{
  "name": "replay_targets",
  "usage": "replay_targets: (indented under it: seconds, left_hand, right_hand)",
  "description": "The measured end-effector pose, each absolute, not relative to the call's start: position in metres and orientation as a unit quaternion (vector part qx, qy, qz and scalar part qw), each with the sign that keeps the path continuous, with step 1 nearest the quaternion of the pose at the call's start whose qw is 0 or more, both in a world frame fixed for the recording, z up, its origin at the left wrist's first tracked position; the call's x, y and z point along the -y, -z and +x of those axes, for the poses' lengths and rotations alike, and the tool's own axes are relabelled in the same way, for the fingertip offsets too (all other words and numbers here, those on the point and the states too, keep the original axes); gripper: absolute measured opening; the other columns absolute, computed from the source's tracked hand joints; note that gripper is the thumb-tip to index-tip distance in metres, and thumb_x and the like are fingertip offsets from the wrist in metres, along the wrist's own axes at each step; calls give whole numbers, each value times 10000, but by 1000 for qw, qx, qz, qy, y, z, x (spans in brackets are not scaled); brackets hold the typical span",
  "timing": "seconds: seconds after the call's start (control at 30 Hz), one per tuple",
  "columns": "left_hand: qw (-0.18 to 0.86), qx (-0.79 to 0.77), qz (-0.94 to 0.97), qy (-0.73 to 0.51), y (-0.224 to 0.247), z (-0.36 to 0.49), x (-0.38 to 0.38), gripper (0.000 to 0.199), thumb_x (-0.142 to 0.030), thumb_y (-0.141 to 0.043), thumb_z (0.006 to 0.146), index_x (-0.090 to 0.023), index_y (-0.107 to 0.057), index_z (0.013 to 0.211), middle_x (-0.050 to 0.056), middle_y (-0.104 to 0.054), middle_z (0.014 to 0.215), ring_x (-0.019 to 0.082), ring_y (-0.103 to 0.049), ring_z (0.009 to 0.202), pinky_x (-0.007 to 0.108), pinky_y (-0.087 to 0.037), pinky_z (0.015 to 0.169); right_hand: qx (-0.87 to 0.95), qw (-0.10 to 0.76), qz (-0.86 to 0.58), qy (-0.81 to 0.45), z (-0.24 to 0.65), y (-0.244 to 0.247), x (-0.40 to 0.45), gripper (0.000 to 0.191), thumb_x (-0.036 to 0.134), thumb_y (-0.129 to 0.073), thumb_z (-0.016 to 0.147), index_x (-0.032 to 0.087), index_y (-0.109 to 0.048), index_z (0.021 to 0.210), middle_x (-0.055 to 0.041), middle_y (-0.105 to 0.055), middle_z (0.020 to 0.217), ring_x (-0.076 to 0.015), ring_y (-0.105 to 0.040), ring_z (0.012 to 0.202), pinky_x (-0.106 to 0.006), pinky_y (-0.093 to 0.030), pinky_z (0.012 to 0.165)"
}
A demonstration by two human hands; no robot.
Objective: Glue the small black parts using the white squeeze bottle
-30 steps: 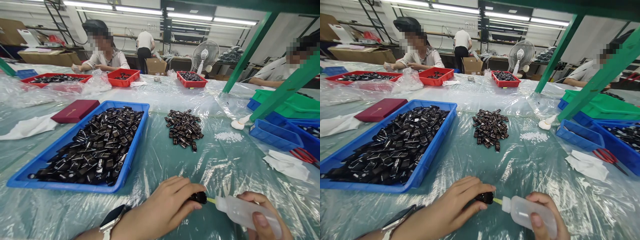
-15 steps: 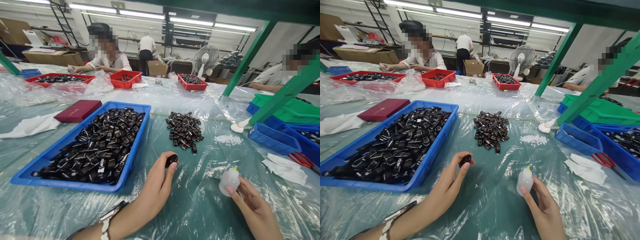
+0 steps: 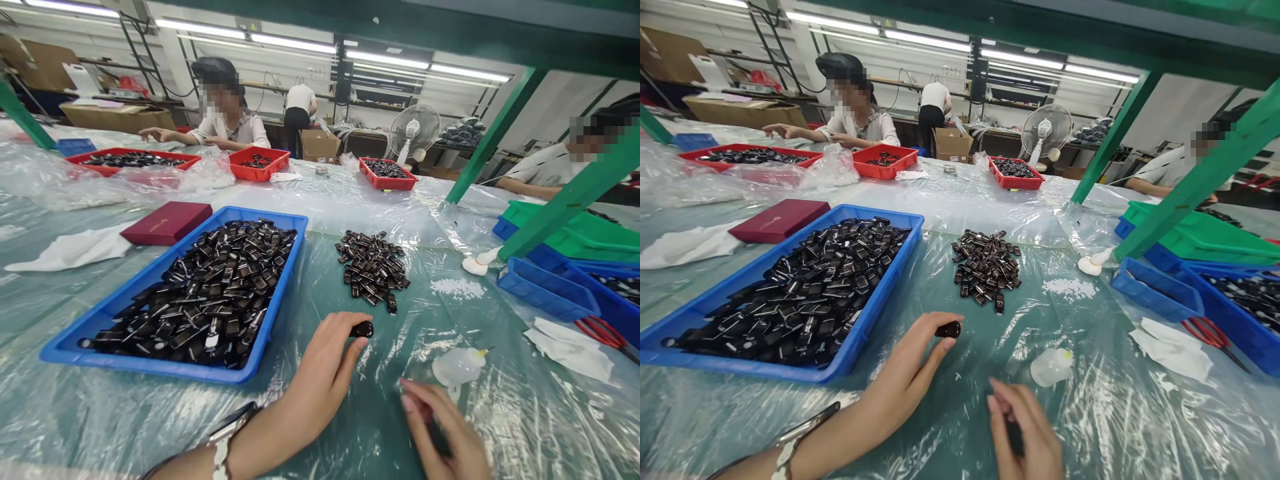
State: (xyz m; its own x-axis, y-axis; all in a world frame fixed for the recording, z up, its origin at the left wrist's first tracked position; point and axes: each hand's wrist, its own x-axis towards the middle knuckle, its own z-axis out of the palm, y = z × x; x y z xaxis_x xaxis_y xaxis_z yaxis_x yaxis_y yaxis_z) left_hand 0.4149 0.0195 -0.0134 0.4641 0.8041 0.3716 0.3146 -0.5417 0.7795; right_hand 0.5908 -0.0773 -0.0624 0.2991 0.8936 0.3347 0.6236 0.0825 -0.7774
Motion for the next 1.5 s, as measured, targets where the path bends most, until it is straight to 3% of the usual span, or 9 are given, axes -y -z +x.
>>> replay_targets:
  seconds: [0.1, 0.2, 0.3, 0.4, 0.5, 0.57, 1.07, 1.33, 1.5]
  left_hand:
    - [317, -346, 806, -360, 14, 416, -20, 226, -216, -391, 1049, -238, -496, 1248, 54, -621, 1170, 204, -585, 1092, 361, -485, 938]
    - [316, -352, 810, -346, 14, 415, -20, 228, -208, -397, 1045, -233, -512, 1240, 59, -633, 1153, 211, -597, 1070, 364, -502, 912]
    - [312, -341, 812, -356, 15, 415, -19, 219, -197, -414, 1038, -218, -522, 1228, 65, -642, 1148, 217, -597, 1069, 378, -503, 922]
    - [314, -318, 817, -365, 15, 415, -17, 224, -189, -426, 1034, -213, -528, 1233, 74, -644, 1148, 222, -591, 1073, 385, -505, 924]
    - [314, -295, 829, -356, 14, 415, -15, 232, -173, -427, 1030, -214, -534, 1232, 75, -649, 1145, 225, -584, 1076, 389, -499, 920]
    - [314, -276, 842, -342, 12, 415, -14, 243, -157, -424, 1029, -220, -531, 1238, 63, -652, 1149, 218, -580, 1066, 381, -492, 914]
    - [280, -234, 881, -301, 4, 415, -12, 254, -129, -457, 1016, -196, -522, 1252, 64, -651, 1231, 220, -569, 1086, 362, -465, 935]
    - [262, -183, 903, -286, 2, 414, -14, 223, -166, -416, 1039, -191, -531, 1229, 55, -689, 1089, 186, -597, 941, 324, -470, 847]
    - [180, -124, 933, -284, 6, 409, -9, 290, -212, -363, 1060, -192, -461, 1332, 69, -704, 1083, 182, -610, 891, 300, -478, 804]
  right_hand:
    - [670, 380, -616, -166, 574, 69, 54, 277, 353, -496, 969, 324, -704, 1149, -64, -695, 990, -276, -684, 827, -316, -520, 599]
    - [689, 382, -596, -156, 568, 72, 39, 330, 303, -395, 967, 311, -724, 988, -81, -674, 952, -327, -667, 841, -378, -510, 604]
    - [698, 389, -576, -173, 574, 67, 36, 266, 255, -424, 963, 281, -685, 917, -63, -671, 916, -265, -669, 807, -346, -534, 650]
    - [615, 462, -576, -278, 584, 53, 39, 173, 349, -559, 941, 243, -680, 879, -53, -662, 868, -184, -637, 672, -277, -533, 600]
    - [435, 570, -549, -430, 587, 31, 42, 239, 449, -746, 807, 220, -696, 765, -37, -666, 861, -136, -604, 600, -249, -522, 591]
    - [377, 591, -530, -477, 586, 18, 43, 272, 457, -802, 752, 210, -695, 713, -21, -670, 807, -118, -591, 571, -238, -507, 589]
    - [348, 550, -507, -565, 587, 1, 47, 318, 474, -843, 712, 198, -685, 695, 7, -595, 627, -117, -545, 588, -212, -470, 542]
    - [327, 497, -426, -682, 602, 9, 47, 254, 390, -806, 792, 209, -630, 811, 9, -610, 755, -143, -623, 734, -229, -523, 591]
    - [358, 472, -465, -658, 599, 22, 55, 459, 575, -844, 630, 238, -604, 828, -6, -633, 743, -172, -637, 665, -271, -522, 563]
